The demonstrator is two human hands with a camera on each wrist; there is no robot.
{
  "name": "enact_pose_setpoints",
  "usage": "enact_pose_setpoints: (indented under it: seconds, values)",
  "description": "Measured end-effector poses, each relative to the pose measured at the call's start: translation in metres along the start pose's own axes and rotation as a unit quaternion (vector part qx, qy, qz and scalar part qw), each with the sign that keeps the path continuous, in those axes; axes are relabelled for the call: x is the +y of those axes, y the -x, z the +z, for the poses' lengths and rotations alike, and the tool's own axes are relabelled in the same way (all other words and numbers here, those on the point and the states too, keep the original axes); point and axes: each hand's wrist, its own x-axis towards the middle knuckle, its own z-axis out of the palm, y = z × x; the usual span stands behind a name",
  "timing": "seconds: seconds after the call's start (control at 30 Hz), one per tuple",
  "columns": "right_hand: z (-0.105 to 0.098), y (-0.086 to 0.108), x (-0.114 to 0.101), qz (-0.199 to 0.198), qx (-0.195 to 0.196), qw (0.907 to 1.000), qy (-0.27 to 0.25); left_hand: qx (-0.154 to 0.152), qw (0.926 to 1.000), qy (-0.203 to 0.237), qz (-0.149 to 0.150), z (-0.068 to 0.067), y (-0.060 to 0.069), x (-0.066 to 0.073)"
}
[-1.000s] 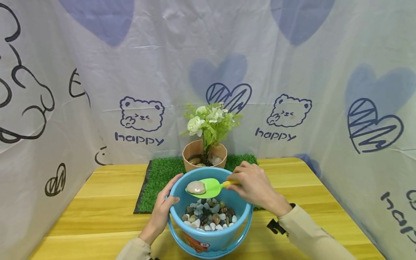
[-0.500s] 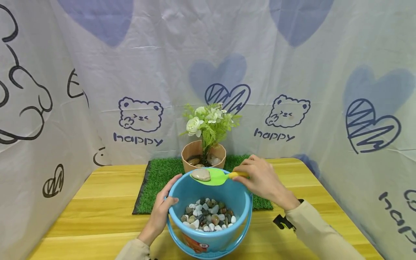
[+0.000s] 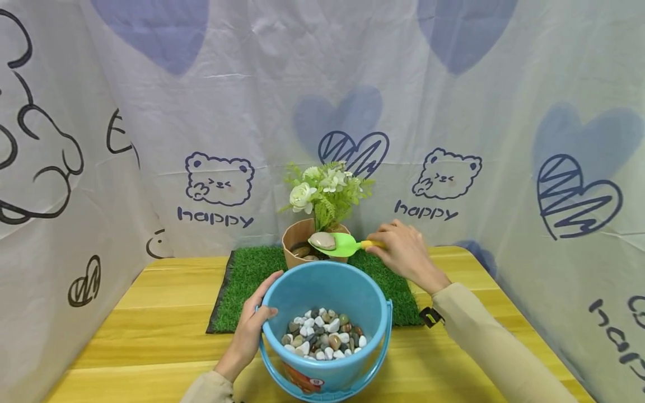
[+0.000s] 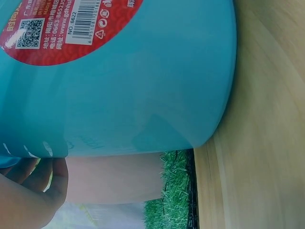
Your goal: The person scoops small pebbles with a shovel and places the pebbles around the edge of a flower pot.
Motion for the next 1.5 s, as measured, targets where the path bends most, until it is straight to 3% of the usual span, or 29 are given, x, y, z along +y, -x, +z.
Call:
enact_pose_setpoints:
  seconds: [0.2, 0.47, 0.63, 0.83, 0.97, 1.2, 1.5]
  values:
    - [0.019, -0.017, 0.01, 0.014, 0.016, 0.9998, -0.005, -0.001, 1.0, 0.003, -0.001, 0.0, 0.0, 0.0]
    - [0.036, -0.035, 0.02, -0.001, -0.018, 0.9998, 0.006, -0.002, 1.0, 0.004, -0.001, 0.0, 0.001, 0.0]
    - [0.042, -0.047, 0.027, -0.045, -0.03, 0.9982, 0.025, -0.004, 0.9999, 0.008, -0.006, 0.001, 0.0, 0.0]
    - [0.045, -0.058, 0.031, -0.122, 0.001, 0.9922, 0.027, 0.001, 1.0, 0.003, -0.004, 0.001, 0.0, -0.001]
    - [0.046, -0.062, 0.033, -0.147, 0.019, 0.9879, 0.045, 0.003, 1.0, -0.001, 0.0, 0.0, 0.0, -0.001]
    - [0.041, -0.064, 0.032, -0.115, 0.041, 0.9899, 0.073, 0.008, 1.0, -0.006, 0.001, 0.0, -0.001, -0.001]
    - [0.041, -0.053, 0.032, -0.067, 0.016, 0.9965, 0.048, 0.008, 1.0, -0.002, -0.001, 0.001, 0.0, -0.001]
